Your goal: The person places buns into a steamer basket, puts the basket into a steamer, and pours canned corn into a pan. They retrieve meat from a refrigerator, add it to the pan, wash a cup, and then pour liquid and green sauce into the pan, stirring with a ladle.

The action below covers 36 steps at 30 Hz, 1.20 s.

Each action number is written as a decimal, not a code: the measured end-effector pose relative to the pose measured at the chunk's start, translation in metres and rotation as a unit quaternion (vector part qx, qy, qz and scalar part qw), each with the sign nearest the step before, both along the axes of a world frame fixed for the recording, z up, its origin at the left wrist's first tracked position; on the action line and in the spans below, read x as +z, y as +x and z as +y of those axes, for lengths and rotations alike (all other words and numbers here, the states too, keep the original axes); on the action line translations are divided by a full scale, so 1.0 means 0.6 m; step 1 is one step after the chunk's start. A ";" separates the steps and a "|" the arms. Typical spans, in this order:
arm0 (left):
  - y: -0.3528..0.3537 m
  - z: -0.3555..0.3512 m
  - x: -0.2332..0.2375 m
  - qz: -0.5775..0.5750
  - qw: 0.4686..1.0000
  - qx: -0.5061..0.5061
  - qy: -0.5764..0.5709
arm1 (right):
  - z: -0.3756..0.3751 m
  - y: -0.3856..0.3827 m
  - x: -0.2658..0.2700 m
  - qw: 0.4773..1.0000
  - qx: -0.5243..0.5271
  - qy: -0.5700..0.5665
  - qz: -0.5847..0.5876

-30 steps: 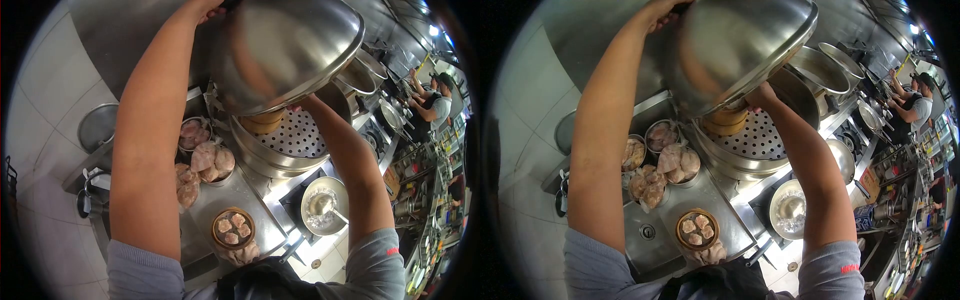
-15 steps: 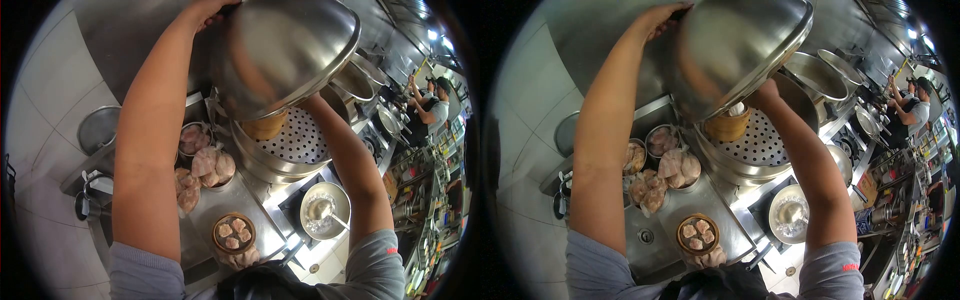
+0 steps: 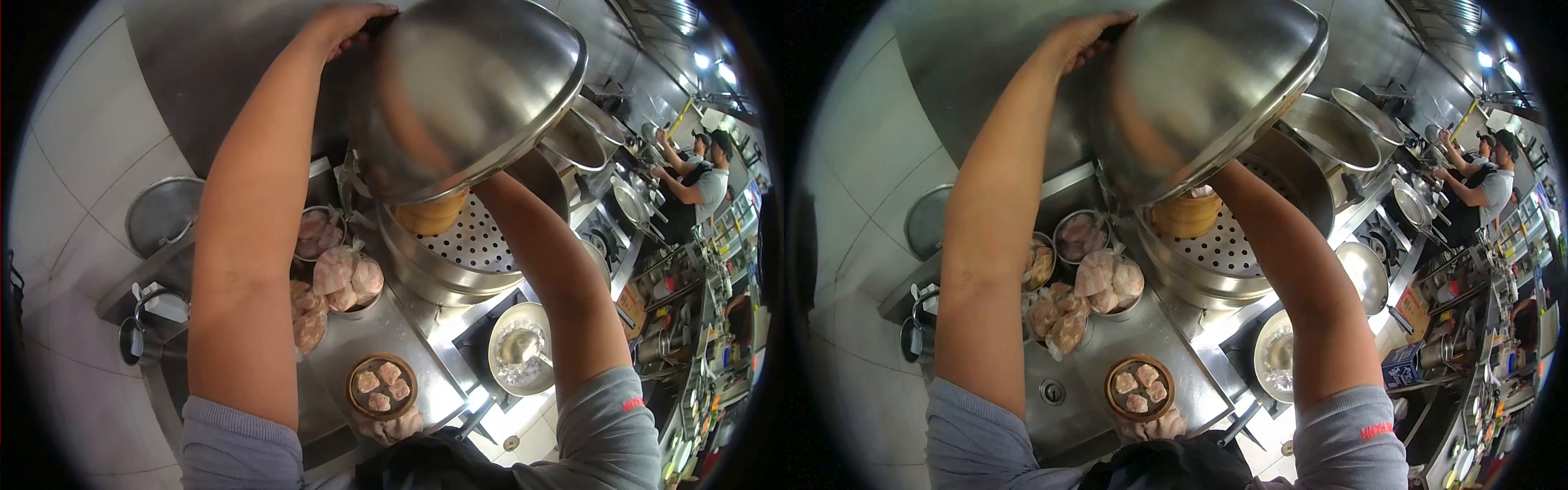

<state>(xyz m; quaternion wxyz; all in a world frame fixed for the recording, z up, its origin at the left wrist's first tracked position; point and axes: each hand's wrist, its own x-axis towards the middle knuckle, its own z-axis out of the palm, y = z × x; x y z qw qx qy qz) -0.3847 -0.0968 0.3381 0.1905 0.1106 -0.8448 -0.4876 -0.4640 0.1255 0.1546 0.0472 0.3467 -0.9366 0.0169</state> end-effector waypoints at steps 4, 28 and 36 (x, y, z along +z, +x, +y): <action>-0.024 -0.017 -0.001 -0.008 0.999 0.001 -0.037 | 0.004 0.004 0.002 1.000 -0.002 0.001 -0.002; -0.014 -0.019 -0.008 0.033 0.998 -0.024 -0.038 | 0.016 0.011 0.010 1.000 0.002 0.008 0.011; -0.024 -0.008 -0.008 0.039 0.998 -0.043 0.002 | 0.116 0.058 0.071 0.984 0.080 -0.035 0.153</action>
